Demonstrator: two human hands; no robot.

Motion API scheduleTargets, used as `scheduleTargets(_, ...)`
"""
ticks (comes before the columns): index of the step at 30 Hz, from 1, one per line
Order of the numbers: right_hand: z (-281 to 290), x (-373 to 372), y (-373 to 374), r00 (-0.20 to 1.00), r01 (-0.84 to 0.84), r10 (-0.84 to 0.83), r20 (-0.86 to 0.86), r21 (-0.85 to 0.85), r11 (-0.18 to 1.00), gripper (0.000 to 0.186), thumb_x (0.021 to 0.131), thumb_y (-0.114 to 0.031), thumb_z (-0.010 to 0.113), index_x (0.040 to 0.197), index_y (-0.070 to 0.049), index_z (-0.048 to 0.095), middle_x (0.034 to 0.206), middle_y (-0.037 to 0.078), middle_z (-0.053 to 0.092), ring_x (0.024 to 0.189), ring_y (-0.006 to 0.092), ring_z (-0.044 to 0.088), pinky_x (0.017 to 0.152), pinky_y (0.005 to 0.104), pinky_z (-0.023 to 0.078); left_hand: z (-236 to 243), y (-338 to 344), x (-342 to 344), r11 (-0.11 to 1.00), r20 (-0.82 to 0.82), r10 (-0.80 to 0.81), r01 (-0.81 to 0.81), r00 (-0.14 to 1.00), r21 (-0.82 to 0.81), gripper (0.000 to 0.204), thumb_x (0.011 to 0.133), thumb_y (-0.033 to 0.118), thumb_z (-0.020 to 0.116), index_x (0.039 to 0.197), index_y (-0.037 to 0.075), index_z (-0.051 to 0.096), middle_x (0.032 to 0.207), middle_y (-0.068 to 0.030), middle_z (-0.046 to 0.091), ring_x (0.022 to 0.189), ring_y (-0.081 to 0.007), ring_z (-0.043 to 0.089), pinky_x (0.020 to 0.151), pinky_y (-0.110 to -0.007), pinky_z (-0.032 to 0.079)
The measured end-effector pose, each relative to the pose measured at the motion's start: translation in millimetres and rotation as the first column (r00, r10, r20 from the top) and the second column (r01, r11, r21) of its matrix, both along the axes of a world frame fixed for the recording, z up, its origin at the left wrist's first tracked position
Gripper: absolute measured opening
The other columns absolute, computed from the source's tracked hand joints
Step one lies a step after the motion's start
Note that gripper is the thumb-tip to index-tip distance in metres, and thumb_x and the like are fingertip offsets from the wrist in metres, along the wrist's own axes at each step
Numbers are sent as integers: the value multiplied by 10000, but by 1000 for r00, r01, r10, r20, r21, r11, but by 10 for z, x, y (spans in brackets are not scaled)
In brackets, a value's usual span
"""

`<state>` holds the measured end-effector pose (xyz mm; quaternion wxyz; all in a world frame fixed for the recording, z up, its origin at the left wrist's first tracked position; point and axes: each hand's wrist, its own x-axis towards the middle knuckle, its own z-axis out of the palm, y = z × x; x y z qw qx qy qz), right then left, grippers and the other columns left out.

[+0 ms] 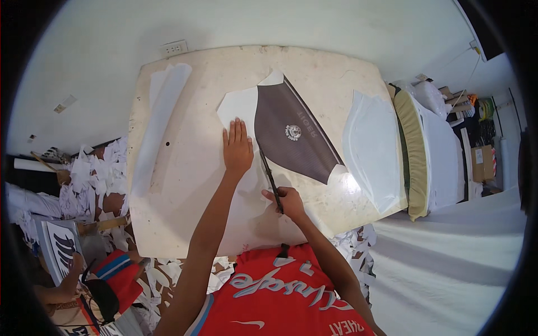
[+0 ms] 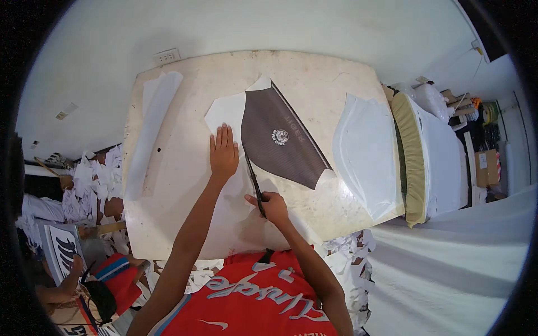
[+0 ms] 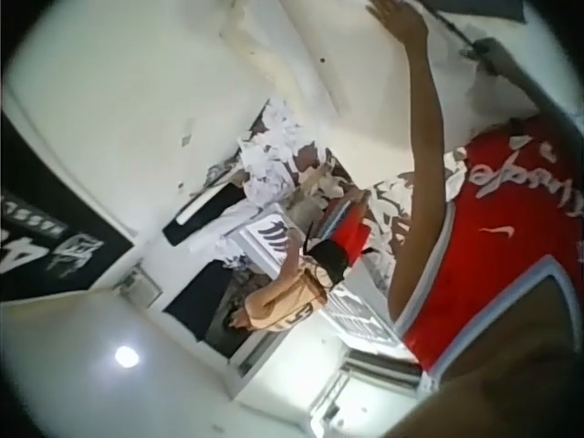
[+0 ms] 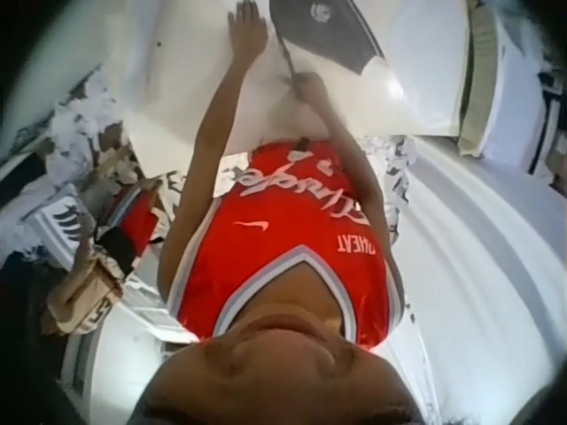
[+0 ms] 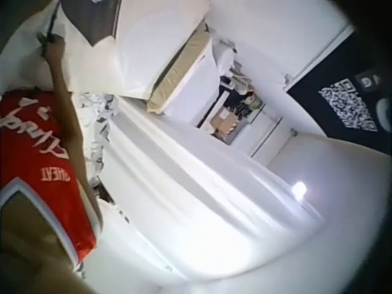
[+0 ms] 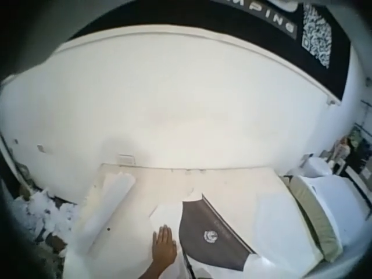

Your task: Cutting out garment patterns from a large sheet of fabric using scissors.

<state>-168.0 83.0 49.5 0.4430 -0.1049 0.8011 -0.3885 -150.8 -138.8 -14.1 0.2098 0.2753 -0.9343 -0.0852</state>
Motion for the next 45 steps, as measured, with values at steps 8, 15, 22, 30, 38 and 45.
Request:
scheduleTargets(8, -9, 21, -264, 989, 103, -94, 110, -84, 991, 496, 810, -488, 794, 666, -63, 582, 533, -6, 513, 443, 95, 523, 438, 261, 406, 41, 3, 36, 1000, 39, -7, 8, 999, -22, 566, 993, 222, 403, 1497, -24, 332, 1575, -174, 318, 1469, -302, 282, 1209, -499, 161)
scheduleTargets(15, -102, 59, -542, 963, 224, -189, 195, -179, 958, 513, 813, -493, 796, 632, -100, 520, 519, 1, 511, 425, 103, 521, 426, 249, 399, 21, 20, 0, 998, 67, 33, -36, 997, 53, 576, 1000, 256, 390, 1504, -16, 325, 1587, -155, 304, 1481, -281, 260, 1221, -475, 139)
scheduleTargets(22, -86, -9, -713, 948, 283, -239, 209, -215, 935, 512, 815, -483, 799, 628, -104, 510, 538, -14, 493, 421, 94, 512, 425, 248, 416, -38, -5, -11, 993, 55, 67, -72, 996, 98, 571, 980, 293, 449, 1490, 42, 387, 1571, -113, 348, 1463, -263, 294, 1217, -459, 167)
scheduleTargets(30, -93, -138, -790, 955, 264, -233, 181, -173, 949, 529, 793, -518, 804, 635, -104, 515, 555, -20, 490, 431, 95, 500, 432, 248, 417, 67, -123, 79, 996, 16, -10, 8, 1000, 92, 520, 936, 284, 511, 1411, 73, 506, 1511, -101, 425, 1409, -264, 357, 1196, -496, 198)
scheduleTargets(38, -75, -187, -868, 972, 214, -195, 130, -151, 965, 515, 788, -517, 808, 641, -104, 538, 559, -21, 494, 438, 93, 507, 429, 251, 420, 129, -158, 119, 987, 23, -11, 7, 1000, 159, 544, 923, 328, 530, 1416, 100, 509, 1508, -91, 423, 1468, -277, 271, 1220, -498, 136)
scheduleTargets(45, -76, -366, -941, 970, 221, -199, 140, -170, 960, 522, 781, -493, 816, 613, -93, 525, 547, -16, 493, 426, 93, 507, 421, 255, 433, 171, -126, 86, 981, 32, -8, 2, 999, 192, 565, 909, 328, 556, 1424, 101, 500, 1512, -95, 413, 1479, -290, 252, 1227, -502, 122)
